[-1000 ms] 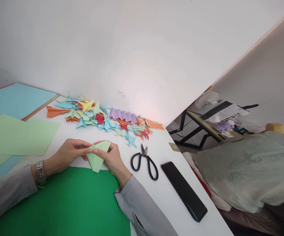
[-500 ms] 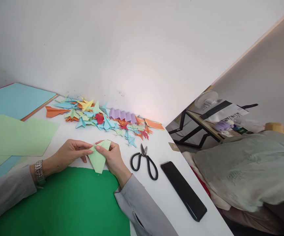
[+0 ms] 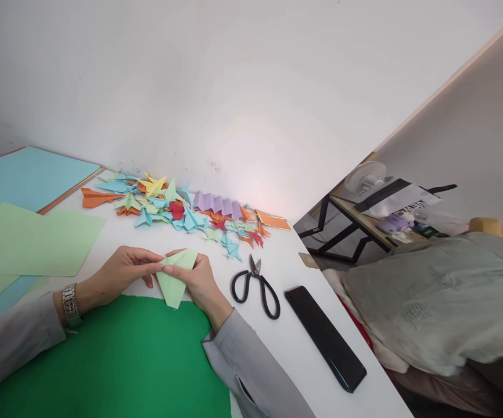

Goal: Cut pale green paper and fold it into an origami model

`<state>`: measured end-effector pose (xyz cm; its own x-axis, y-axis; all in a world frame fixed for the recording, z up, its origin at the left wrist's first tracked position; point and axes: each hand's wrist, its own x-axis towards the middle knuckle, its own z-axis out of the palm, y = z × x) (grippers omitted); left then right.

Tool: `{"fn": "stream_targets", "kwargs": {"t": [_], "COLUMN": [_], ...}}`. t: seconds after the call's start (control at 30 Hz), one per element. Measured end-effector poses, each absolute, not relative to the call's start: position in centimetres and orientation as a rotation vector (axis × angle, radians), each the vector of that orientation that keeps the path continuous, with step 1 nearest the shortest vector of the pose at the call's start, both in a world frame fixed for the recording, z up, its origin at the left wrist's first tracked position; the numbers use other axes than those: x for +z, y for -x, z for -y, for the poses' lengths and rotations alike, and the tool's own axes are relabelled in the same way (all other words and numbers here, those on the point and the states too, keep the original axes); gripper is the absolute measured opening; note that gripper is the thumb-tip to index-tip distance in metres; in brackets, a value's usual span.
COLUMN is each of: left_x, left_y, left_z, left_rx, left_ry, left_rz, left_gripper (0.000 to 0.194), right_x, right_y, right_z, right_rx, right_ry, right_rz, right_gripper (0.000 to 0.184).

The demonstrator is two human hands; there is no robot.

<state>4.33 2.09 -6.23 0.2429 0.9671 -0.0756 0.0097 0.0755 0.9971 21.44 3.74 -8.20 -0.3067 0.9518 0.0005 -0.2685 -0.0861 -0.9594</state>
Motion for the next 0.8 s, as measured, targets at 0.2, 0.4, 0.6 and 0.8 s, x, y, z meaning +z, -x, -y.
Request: {"fn": "stream_targets", "kwargs": {"t": [0.2, 0.4, 0.6, 0.8], "left_x": [-6.09, -6.04, -6.13, -6.20], "left_y": [-4.34, -4.38, -4.36, -4.43], "left_z": [-2.07, -2.13, -2.05, -2.04], "left_rx": [0.969, 0.976, 0.995, 1.029], "left_ry": [-1.274, -1.253, -1.267, -1.270], "left_rz": [-1.067, -1.079, -1.077, -1.080], "left_gripper": [0.019, 0.024, 0.025, 0.020], "right_x": [-8.17, -8.38, -8.21, -8.13], "right_y": [-21.35, -21.36, -21.31, -21.28], "right_z": [-3.69, -3.83, -3.79, -3.76], "right_rx": [1.542, 1.553, 1.560, 1.562], "right_ry": [0.881, 0.878, 0.861, 0.872], "right_rz": [1.257, 1.196, 1.206, 1.214], "right_gripper": [0.027, 0.027, 0.025, 0.029]}}
